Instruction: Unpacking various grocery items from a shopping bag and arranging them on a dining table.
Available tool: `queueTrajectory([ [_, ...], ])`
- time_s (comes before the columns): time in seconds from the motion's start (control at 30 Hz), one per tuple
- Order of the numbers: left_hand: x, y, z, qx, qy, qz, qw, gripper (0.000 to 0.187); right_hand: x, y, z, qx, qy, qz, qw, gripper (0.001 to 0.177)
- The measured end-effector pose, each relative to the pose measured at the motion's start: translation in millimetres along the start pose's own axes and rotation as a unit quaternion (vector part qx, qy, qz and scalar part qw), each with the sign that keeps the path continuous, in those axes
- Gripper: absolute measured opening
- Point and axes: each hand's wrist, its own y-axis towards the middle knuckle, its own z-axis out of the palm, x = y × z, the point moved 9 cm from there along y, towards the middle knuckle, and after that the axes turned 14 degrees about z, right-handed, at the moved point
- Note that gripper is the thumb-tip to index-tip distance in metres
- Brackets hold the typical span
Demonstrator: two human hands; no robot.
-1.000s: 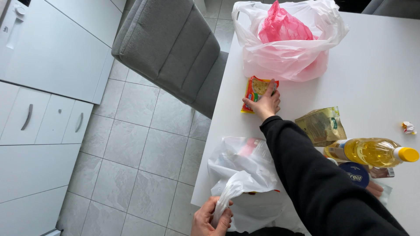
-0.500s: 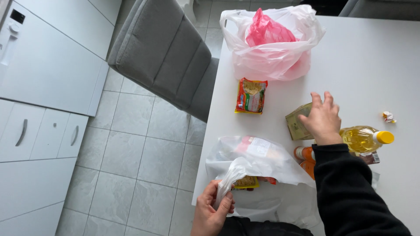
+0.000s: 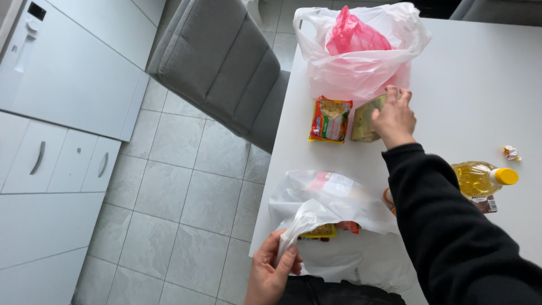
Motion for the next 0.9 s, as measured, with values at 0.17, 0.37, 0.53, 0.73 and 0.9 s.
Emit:
queueTrajectory([
  [0.17, -12, 4, 8, 0.01, -0.032, 0.04, 0.999, 0.039, 6, -8, 13, 0.016, 0.053, -0.02, 0.998, 0.079],
  [0.37, -18, 16, 13, 0.014, -0.067, 0.042, 0.997, 0.047, 18, -205, -129, -0.155, 0.277, -0.348, 0.882, 0.017],
  [0.53, -23, 26, 13, 0.021, -0.055, 0.06, 0.996, 0.048, -28, -315, -68, 0.1, 0.393, -0.396, 0.824, 0.007],
  [0.73, -25, 33, 12, 0.02, -0.084, 0.102, 0.991, 0.04, -68, -347, 94, 0.443, 0.123, -0.141, 0.877, 0.049],
  [0.9, -28, 26, 15, 0.027, -0.068, 0.094, 0.993, 0.045, -129, -325, 138, 0.416, 0.16, 0.116, 0.888, 0.031],
])
